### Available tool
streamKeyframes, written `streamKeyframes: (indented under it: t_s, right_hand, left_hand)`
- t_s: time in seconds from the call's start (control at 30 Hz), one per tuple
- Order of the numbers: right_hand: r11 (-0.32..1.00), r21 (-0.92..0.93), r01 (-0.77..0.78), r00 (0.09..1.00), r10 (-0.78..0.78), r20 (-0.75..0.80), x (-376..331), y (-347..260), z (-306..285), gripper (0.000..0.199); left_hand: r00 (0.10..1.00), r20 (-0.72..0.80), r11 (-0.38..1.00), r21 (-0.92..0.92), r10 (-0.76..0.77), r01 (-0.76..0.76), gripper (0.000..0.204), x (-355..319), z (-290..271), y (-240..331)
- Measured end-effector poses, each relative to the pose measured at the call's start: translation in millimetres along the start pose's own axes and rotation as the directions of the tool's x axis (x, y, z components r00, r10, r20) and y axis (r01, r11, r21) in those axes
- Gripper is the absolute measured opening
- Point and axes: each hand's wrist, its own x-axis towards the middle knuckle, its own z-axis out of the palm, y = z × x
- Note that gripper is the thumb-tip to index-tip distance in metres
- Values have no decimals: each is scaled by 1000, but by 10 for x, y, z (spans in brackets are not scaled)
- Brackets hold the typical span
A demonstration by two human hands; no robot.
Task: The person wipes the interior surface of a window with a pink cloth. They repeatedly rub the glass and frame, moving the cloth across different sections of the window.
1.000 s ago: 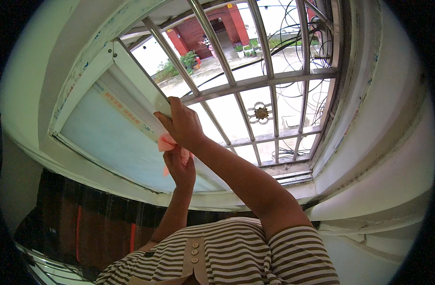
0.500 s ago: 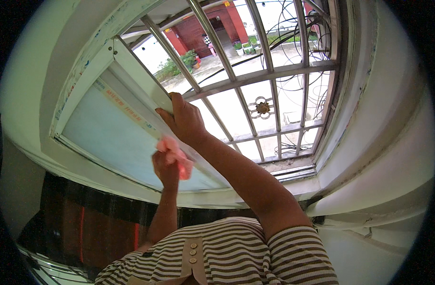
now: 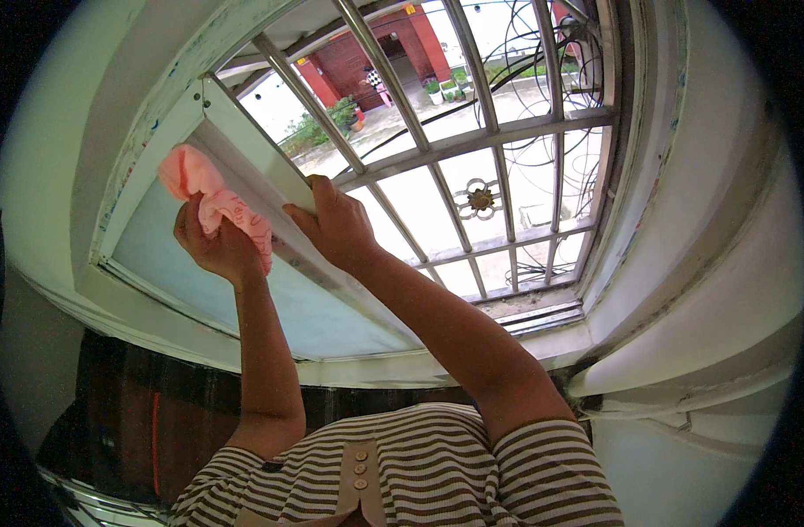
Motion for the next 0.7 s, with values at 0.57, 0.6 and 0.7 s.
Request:
streamKeyframes:
  t_s: [0.57, 0.6, 0.7]
  right_hand:
    - [998, -66, -20, 999, 22, 29, 29, -1, -45, 40]
    - [998, -56, -18, 999, 20, 33, 31, -8, -43, 41]
    - [999, -31, -31, 998, 32, 49, 24, -3, -33, 43]
  left_hand:
    - [928, 369, 968, 247, -47, -49, 18, -1604, -201, -163]
    - [913, 406, 959, 269, -32, -86, 15, -1714, -235, -133]
    - [855, 518, 967, 235, -39, -98, 39, -2041, -386, -219]
